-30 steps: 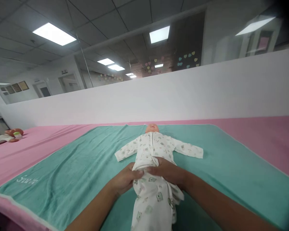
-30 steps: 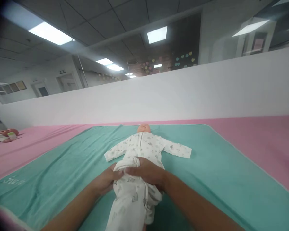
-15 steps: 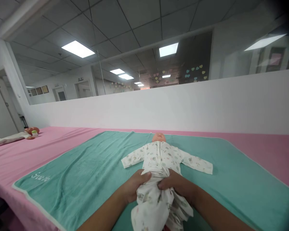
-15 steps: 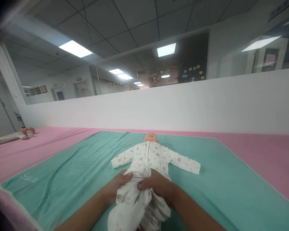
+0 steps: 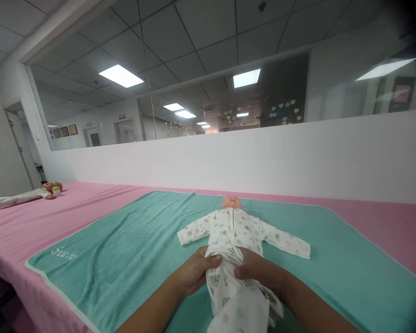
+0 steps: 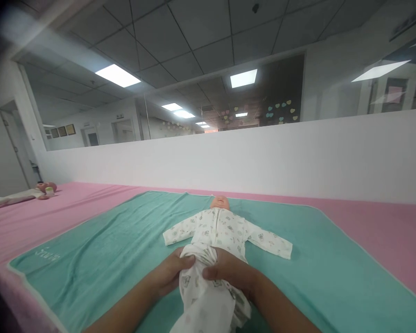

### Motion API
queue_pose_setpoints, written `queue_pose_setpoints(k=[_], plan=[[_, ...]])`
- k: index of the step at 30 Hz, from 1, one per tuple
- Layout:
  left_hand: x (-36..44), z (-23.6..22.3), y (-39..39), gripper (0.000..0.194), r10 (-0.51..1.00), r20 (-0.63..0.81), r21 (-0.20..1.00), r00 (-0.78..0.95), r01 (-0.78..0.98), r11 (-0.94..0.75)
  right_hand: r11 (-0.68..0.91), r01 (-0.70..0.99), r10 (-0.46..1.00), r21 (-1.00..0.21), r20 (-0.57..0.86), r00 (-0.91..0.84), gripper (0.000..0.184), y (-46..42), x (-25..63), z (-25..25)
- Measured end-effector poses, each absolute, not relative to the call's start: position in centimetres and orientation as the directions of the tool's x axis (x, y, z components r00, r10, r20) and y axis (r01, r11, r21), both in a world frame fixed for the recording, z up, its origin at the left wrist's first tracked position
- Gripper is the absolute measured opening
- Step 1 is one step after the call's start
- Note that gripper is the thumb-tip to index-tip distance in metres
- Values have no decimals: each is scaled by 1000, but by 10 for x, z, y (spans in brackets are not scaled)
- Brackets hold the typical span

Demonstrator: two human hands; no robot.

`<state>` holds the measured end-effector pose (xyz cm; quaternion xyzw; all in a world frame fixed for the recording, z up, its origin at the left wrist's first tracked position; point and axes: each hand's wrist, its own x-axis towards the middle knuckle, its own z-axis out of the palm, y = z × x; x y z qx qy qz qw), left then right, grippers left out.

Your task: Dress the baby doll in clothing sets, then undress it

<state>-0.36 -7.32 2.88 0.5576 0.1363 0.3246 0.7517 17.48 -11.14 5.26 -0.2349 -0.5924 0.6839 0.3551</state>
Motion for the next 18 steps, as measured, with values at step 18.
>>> queue_pose_setpoints(k=[18], plan=[[-6, 33, -71, 40, 622, 109, 993, 775, -110, -36, -169, -353, 803, -920, 79, -590, 42, -115, 176, 45]])
